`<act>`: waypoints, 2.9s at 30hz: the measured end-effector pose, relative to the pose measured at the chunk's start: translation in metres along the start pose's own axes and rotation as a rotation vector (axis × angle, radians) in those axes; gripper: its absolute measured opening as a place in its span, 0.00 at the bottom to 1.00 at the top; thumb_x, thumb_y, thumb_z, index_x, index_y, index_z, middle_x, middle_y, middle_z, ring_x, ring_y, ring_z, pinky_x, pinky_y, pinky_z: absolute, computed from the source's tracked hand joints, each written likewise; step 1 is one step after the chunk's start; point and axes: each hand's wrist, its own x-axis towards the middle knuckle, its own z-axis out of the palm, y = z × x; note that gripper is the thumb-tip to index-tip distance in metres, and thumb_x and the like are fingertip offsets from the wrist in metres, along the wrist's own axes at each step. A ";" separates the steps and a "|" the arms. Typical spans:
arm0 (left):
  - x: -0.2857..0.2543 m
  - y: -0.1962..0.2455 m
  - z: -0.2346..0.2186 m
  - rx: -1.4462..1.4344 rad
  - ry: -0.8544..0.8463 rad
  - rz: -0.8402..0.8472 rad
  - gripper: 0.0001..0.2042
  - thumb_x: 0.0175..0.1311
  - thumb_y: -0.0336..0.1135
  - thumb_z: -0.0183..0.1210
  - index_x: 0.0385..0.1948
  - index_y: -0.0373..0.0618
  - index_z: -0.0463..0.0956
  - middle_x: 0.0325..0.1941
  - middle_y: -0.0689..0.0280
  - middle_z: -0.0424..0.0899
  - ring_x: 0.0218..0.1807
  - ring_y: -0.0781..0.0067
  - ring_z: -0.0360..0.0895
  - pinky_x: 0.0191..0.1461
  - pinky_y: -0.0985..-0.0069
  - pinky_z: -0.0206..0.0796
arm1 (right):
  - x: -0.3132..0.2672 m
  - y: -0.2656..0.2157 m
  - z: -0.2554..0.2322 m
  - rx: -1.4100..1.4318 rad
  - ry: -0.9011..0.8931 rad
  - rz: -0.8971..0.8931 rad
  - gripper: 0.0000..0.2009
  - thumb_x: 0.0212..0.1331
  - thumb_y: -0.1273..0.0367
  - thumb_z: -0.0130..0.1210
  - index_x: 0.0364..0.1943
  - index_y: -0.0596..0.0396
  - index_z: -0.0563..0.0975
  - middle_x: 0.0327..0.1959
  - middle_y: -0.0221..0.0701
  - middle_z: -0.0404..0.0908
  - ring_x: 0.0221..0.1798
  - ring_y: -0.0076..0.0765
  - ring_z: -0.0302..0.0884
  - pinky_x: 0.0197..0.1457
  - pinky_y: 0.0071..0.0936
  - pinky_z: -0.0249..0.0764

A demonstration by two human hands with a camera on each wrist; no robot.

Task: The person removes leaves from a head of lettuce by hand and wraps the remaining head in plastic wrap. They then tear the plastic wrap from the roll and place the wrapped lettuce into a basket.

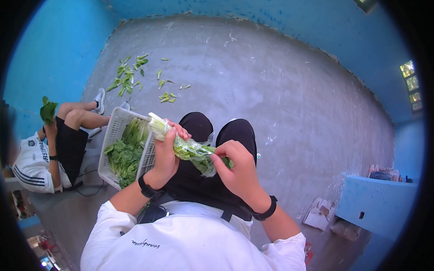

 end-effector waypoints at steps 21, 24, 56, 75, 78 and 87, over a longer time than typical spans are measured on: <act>-0.008 0.010 0.000 0.145 -0.082 0.036 0.08 0.71 0.26 0.51 0.46 0.49 0.63 0.34 0.65 0.72 0.38 0.70 0.74 0.54 0.63 0.71 | 0.007 -0.009 0.010 -0.005 -0.057 0.075 0.08 0.56 0.69 0.67 0.31 0.58 0.80 0.31 0.32 0.79 0.35 0.36 0.75 0.38 0.31 0.71; -0.011 0.011 0.002 0.184 -0.095 0.036 0.08 0.71 0.25 0.51 0.46 0.49 0.63 0.34 0.64 0.72 0.39 0.70 0.74 0.55 0.62 0.72 | 0.008 -0.009 0.012 -0.143 -0.104 -0.048 0.07 0.55 0.70 0.68 0.31 0.57 0.81 0.32 0.32 0.79 0.38 0.39 0.74 0.43 0.35 0.71; -0.015 0.013 -0.017 -0.019 -0.123 -0.155 0.07 0.73 0.28 0.53 0.46 0.50 0.65 0.30 0.67 0.71 0.33 0.73 0.73 0.48 0.67 0.71 | 0.001 0.023 0.024 0.149 -0.141 0.170 0.08 0.62 0.75 0.62 0.44 0.59 0.85 0.38 0.35 0.86 0.38 0.29 0.82 0.45 0.26 0.77; -0.024 0.012 -0.007 0.086 -0.375 -0.181 0.10 0.73 0.29 0.56 0.50 0.46 0.67 0.36 0.67 0.80 0.45 0.70 0.83 0.73 0.57 0.64 | 0.007 0.007 0.046 0.155 -0.711 0.318 0.31 0.53 0.57 0.74 0.54 0.65 0.74 0.49 0.43 0.84 0.53 0.46 0.82 0.61 0.38 0.74; -0.025 0.012 -0.007 0.035 -0.497 -0.245 0.10 0.73 0.29 0.56 0.50 0.46 0.67 0.36 0.66 0.80 0.46 0.70 0.83 0.73 0.55 0.64 | 0.007 0.032 0.046 0.350 -0.837 0.272 0.33 0.51 0.58 0.76 0.56 0.64 0.74 0.51 0.38 0.84 0.56 0.39 0.81 0.63 0.33 0.73; -0.016 0.015 -0.004 0.088 -0.627 -0.283 0.22 0.68 0.38 0.65 0.57 0.46 0.65 0.45 0.61 0.84 0.57 0.60 0.81 0.76 0.53 0.59 | 0.005 0.028 0.043 0.480 -0.717 0.282 0.32 0.47 0.66 0.78 0.58 0.60 0.76 0.53 0.34 0.82 0.59 0.35 0.78 0.67 0.32 0.71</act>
